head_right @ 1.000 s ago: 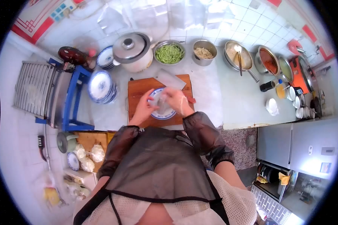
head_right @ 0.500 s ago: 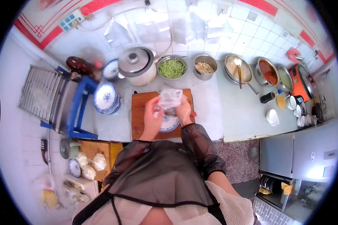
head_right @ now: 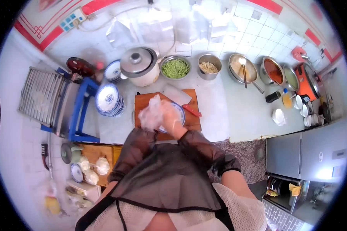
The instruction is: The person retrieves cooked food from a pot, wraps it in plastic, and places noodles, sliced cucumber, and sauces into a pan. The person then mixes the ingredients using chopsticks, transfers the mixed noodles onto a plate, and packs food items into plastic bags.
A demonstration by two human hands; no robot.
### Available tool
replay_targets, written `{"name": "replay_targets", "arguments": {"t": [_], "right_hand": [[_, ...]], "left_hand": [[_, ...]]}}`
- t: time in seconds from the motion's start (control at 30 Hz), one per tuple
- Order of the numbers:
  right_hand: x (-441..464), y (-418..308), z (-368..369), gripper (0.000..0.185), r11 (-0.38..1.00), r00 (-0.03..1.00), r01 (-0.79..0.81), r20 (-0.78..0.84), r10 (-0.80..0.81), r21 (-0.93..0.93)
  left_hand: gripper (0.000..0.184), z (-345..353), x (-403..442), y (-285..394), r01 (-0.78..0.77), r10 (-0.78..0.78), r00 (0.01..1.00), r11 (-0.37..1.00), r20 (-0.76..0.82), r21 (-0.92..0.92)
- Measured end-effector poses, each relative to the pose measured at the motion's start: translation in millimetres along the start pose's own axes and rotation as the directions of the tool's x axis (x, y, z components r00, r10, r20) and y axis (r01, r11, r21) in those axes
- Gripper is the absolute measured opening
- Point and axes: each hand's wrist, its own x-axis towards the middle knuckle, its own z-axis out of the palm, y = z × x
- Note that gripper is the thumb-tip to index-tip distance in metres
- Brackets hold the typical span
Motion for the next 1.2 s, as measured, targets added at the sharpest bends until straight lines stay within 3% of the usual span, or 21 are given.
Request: {"name": "replay_targets", "arguments": {"t": [0.07, 0.1, 0.13, 0.2, 0.27, 0.3, 0.33, 0.4, 0.47, 0.53, 0.57, 0.6, 0.67, 0.77, 0.8, 0.87, 0.93, 1.0, 1.07, 1.17, 1.2], "right_hand": [[-10.4, -42.8, 7.9, 0.033, 0.836, 0.959, -0.221, -0.043, 0.280, 0.503], [8.5, -13.9, -0.4, 0.035, 0.998, 0.980, -0.056, -0.191, 0.050, -0.027], [19.5, 4.7, -11.1, 0.037, 0.823, 0.957, 0.071, -0.193, -0.214, -0.564], [10.7, -28.9, -13.9, 0.039, 0.985, 0.983, -0.101, -0.165, 0.077, -0.141], [-8.5, -39.7, 13.2, 0.031, 0.894, 0.943, 0.231, -0.137, -0.303, -0.384], [-6.5, -30.0, 4.2, 0.029, 0.916, 0.995, 0.046, -0.065, -0.078, -0.398], [15.4, -36.4, -11.1, 0.029, 0.915, 0.993, 0.053, -0.073, -0.090, -0.401], [29.3, -58.0, -30.8, 0.024, 0.837, 0.967, -0.234, -0.030, 0.252, -0.495], [15.7, 13.4, -4.8, 0.020, 0.772, 0.902, 0.257, -0.142, -0.408, -0.581], [16.5, -25.7, -15.6, 0.020, 0.774, 0.925, 0.337, 0.344, -0.164, -0.537], [9.9, 0.8, -17.6, 0.020, 0.782, 0.929, 0.319, 0.342, -0.144, -0.535], [5.4, 46.1, -19.5, 0.027, 0.585, 0.949, 0.298, 0.302, -0.094, -0.754], [24.1, 59.4, -25.3, 0.037, 0.321, 0.963, 0.269, 0.253, -0.093, -0.908], [23.1, 18.7, -31.1, 0.043, 0.386, 0.900, 0.394, 0.435, 0.020, -0.834], [24.3, 14.6, -32.9, 0.031, 0.589, 0.873, 0.469, 0.448, -0.195, -0.658], [21.8, -6.8, -34.5, 0.025, 0.724, 0.831, 0.543, 0.395, -0.391, -0.425], [21.3, -38.1, -37.6, 0.026, 0.928, 0.955, -0.112, 0.220, 0.199, -0.354], [24.3, -16.6, -49.3, 0.025, 0.902, 0.960, -0.075, 0.214, 0.180, -0.425], [22.3, -10.5, -65.5, 0.024, 0.871, 0.965, -0.039, 0.209, 0.161, -0.489], [19.5, -29.9, -79.8, 0.021, 0.939, 0.955, -0.209, 0.148, 0.256, -0.274], [15.4, -33.4, -77.5, 0.019, 0.929, 0.994, -0.041, 0.079, 0.075, -0.369]], "left_hand": [[0.037, 4.6, -8.3, 8.1, -0.174, 0.126, 0.977, 0.935, 0.171, 0.307], [0.038, 35.6, -20.1, 39.4, 0.136, -0.146, 0.988, 0.981, -0.058, -0.140], [0.038, 53.7, -28.9, 54.8, 0.318, -0.481, 0.867, 0.737, -0.132, -0.597], [0.040, 25.7, -20.1, 17.9, 0.329, -0.383, 0.923, 0.721, 0.045, -0.610], [0.043, 2.3, -7.5, -15.2, 0.296, -0.195, 0.952, 0.780, 0.236, -0.551], [0.044, 14.2, -17.1, -3.6, 0.423, -0.391, 0.906, 0.808, 0.163, -0.409], [0.044, 29.0, -13.1, 7.1, 0.419, -0.382, 0.908, 0.813, 0.172, -0.404], [0.044, 50.0, -29.1, 20.6, 0.373, -0.368, 0.919, 0.699, 0.141, -0.610], [0.041, 23.1, -11.7, -2.0, 0.434, -0.435, 0.896, 0.822, 0.087, -0.367], [0.034, 30.4, -27.7, 23.9, 0.353, -0.409, 0.912, 0.822, -0.030, -0.447], [0.031, 21.3, -35.2, 22.2, 0.340, -0.348, 0.933, 0.936, -0.094, -0.090], [0.029, 1.9, -41.1, 18.6, 0.292, -0.267, 0.956, 0.913, -0.124, 0.284], [0.039, -58.7, -30.1, -27.9, 0.296, -0.098, 0.905, 0.844, -0.415, 0.447], [0.050, -36.6, -30.9, 31.0, 0.118, 0.152, 0.941, 0.686, -0.301, 0.718], [0.048, -19.5, -23.2, 43.6, -0.026, 0.202, 0.961, 0.747, -0.190, 0.664], [0.046, -14.7, -6.4, 42.5, -0.161, 0.259, 0.962, 0.795, -0.088, 0.585], [0.034, -12.4, 6.5, 47.8, 0.043, -0.077, 0.995, 0.902, 0.062, 0.430], [0.018, -13.1, -2.3, 45.1, 0.036, -0.019, 0.999, 0.914, -0.046, 0.404], [0.015, -31.4, -8.4, 40.2, -0.174, 0.300, 0.951, 0.715, -0.072, 0.677], [0.013, -31.8, -26.5, 58.6, -0.166, 0.341, 0.937, 0.625, -0.075, 0.763], [0.014, -30.0, -32.0, 62.9, -0.173, 0.396, 0.915, 0.559, -0.078, 0.811]]}}
